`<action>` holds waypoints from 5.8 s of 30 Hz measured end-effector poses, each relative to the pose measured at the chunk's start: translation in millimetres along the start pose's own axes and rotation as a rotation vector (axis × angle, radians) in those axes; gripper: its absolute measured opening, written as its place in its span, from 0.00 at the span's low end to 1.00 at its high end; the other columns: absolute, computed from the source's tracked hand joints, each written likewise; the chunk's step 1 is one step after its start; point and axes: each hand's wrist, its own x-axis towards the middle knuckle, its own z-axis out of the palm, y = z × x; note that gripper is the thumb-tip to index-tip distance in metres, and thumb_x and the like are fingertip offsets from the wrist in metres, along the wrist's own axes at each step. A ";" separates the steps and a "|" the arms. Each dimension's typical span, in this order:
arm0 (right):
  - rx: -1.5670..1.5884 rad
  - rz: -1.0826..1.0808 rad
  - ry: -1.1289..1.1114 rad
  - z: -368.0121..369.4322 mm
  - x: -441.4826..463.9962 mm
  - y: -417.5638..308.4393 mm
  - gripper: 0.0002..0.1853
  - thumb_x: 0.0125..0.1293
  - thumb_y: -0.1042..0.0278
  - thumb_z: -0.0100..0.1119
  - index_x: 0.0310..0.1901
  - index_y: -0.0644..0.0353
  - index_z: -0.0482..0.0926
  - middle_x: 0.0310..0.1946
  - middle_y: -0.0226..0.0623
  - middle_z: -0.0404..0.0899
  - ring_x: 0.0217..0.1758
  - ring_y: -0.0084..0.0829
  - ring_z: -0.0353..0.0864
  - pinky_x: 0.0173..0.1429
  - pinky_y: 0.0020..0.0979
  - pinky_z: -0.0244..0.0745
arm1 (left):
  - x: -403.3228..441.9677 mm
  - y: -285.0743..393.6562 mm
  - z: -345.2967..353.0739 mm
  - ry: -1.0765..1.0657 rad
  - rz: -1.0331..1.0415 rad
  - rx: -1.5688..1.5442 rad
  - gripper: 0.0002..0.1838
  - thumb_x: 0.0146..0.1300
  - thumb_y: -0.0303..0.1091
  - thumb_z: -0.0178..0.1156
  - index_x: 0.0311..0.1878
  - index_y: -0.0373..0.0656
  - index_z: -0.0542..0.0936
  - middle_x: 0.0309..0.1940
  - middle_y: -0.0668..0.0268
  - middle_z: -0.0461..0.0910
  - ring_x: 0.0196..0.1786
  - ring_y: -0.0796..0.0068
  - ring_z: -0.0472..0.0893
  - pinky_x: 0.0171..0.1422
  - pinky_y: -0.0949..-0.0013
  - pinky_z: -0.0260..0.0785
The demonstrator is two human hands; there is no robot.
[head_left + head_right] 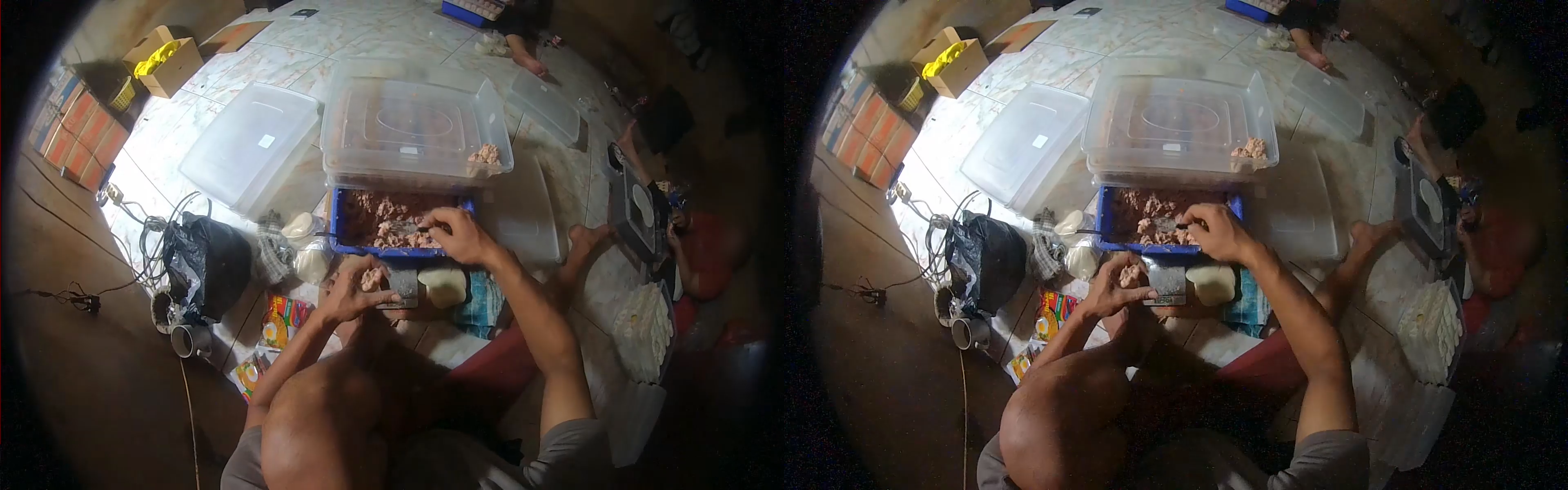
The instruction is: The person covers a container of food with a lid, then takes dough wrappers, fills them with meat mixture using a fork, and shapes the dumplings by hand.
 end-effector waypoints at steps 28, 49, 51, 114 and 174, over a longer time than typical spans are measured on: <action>-0.083 0.018 0.500 58.7 -113.5 -84.4 0.08 0.66 0.79 0.55 0.45 0.69 0.81 0.39 0.50 0.80 0.43 0.49 0.82 0.48 0.41 0.76 | 51.1 19.7 19.9 -0.007 0.213 0.242 0.21 0.51 0.28 0.76 0.48 0.40 0.79 0.31 0.65 0.80 0.33 0.75 0.77 0.39 0.67 0.71; 0.049 -0.038 0.646 61.7 -105.1 -77.2 0.06 0.69 0.75 0.57 0.43 0.66 0.81 0.36 0.46 0.81 0.39 0.45 0.82 0.43 0.40 0.74 | 47.5 30.0 16.9 -0.057 0.187 0.237 0.17 0.56 0.32 0.75 0.44 0.37 0.79 0.29 0.63 0.82 0.32 0.79 0.76 0.40 0.69 0.73; 0.188 0.033 0.660 61.6 -106.0 -70.6 0.06 0.70 0.74 0.57 0.42 0.66 0.80 0.34 0.43 0.80 0.37 0.40 0.82 0.41 0.38 0.73 | 43.1 25.3 16.8 -0.048 0.114 0.223 0.17 0.56 0.32 0.76 0.44 0.37 0.80 0.28 0.67 0.81 0.32 0.79 0.76 0.40 0.71 0.72; 0.495 0.231 0.742 -1.2 -182.2 -43.0 0.07 0.72 0.74 0.58 0.48 0.65 0.79 0.37 0.25 0.76 0.38 0.14 0.71 0.45 0.22 0.70 | 256.9 156.0 -9.3 -0.056 0.418 0.613 0.15 0.63 0.43 0.71 0.37 0.39 0.82 0.32 0.59 0.85 0.35 0.70 0.85 0.39 0.65 0.74; 0.264 0.116 0.024 -25.5 4.3 31.1 0.12 0.62 0.70 0.65 0.46 0.66 0.84 0.35 0.33 0.85 0.39 0.21 0.79 0.46 0.30 0.76 | 46.4 7.1 64.8 -0.249 -0.364 -1.001 0.14 0.77 0.38 0.55 0.55 0.39 0.80 0.46 0.65 0.84 0.46 0.75 0.83 0.51 0.70 0.77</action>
